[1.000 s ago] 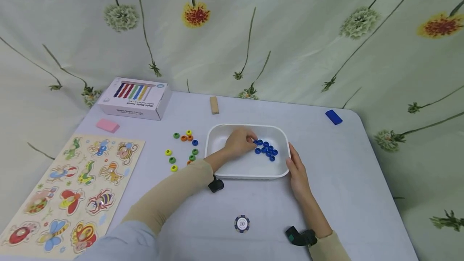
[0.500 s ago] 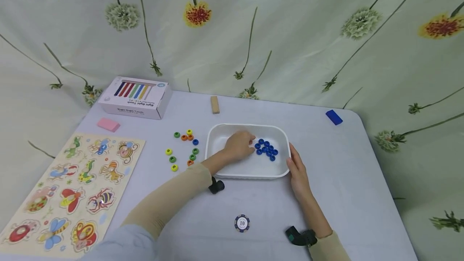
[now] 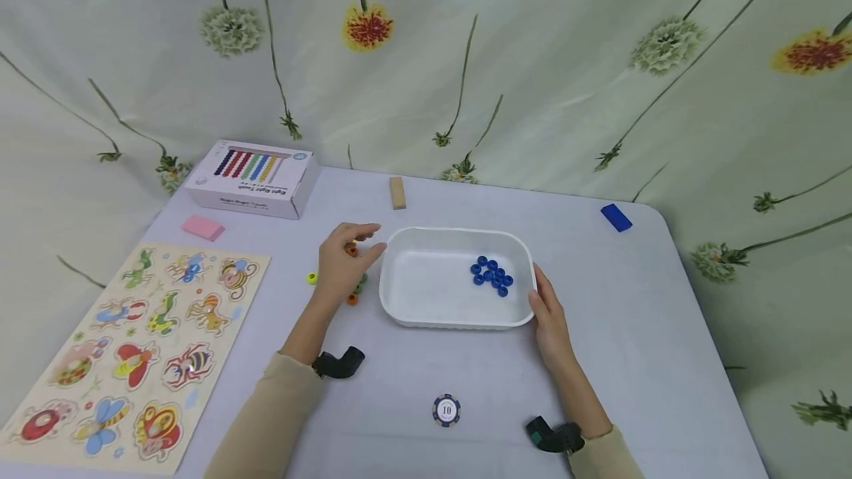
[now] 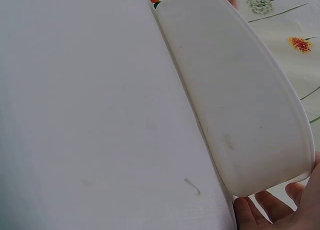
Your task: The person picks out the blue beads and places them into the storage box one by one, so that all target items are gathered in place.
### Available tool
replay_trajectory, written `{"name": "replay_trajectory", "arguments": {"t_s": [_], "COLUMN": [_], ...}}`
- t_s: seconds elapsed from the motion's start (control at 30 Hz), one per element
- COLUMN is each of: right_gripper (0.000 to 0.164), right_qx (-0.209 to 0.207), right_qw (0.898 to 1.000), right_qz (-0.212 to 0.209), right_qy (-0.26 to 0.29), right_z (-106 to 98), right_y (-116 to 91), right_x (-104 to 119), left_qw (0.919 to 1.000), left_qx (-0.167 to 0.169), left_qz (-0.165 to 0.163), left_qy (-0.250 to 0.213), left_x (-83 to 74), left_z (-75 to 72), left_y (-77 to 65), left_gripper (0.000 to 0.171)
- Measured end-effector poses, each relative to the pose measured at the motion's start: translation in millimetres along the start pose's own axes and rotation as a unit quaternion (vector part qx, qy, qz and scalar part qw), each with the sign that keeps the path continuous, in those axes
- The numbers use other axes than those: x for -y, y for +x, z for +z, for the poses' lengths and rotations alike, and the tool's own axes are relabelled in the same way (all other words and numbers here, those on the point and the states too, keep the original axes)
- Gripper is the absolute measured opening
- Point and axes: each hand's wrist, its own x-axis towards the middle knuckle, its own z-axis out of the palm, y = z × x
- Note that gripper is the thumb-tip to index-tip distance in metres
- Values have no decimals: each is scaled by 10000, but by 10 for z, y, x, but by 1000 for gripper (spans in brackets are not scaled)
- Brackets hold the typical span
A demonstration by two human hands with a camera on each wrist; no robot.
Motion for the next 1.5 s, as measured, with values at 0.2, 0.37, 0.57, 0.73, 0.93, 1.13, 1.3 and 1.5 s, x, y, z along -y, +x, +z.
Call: {"name": "replay_trajectory", "arguments": {"t_s": [0.2, 0.37, 0.57, 0.73, 0.93, 1.13, 1.3, 1.5], "right_gripper": [44, 44, 45, 44, 43, 44, 45, 44], "right_qx": [32, 13, -4, -9, 3, -22, -25, 9], "right_qw": [10000, 9997, 9998, 9997, 9994, 9996, 9998, 9999], "right_qz": [-35, 57, 100, 148, 149, 133, 174, 123], "right_qy": [82, 255, 187, 213, 299, 229, 101, 110], "right_z": [1, 40, 79, 61, 33, 61, 82, 38], "right_y": [-16, -46, -82, -67, -39, -57, -81, -44], "right_x": [-20, 78, 213, 148, 26, 118, 223, 152], "left_qw": [9948, 9883, 9829, 9767, 9687, 9570, 9629, 9899], "left_qx": [-13, 55, 206, 208, 302, 601, 715, 854], "left_qz": [-946, -1168, -1058, -929, -1171, -1521, -1313, -728], "left_qy": [389, 981, 1493, 1923, 2168, 2395, 2245, 866], "left_x": [260, 349, 428, 435, 430, 388, 162, -393], "left_z": [-116, -130, -99, -71, -44, -42, -44, 84], "left_y": [-89, -121, -135, -141, -112, -52, 18, 195], "left_gripper": [33, 30, 29, 30, 29, 25, 24, 21]}}
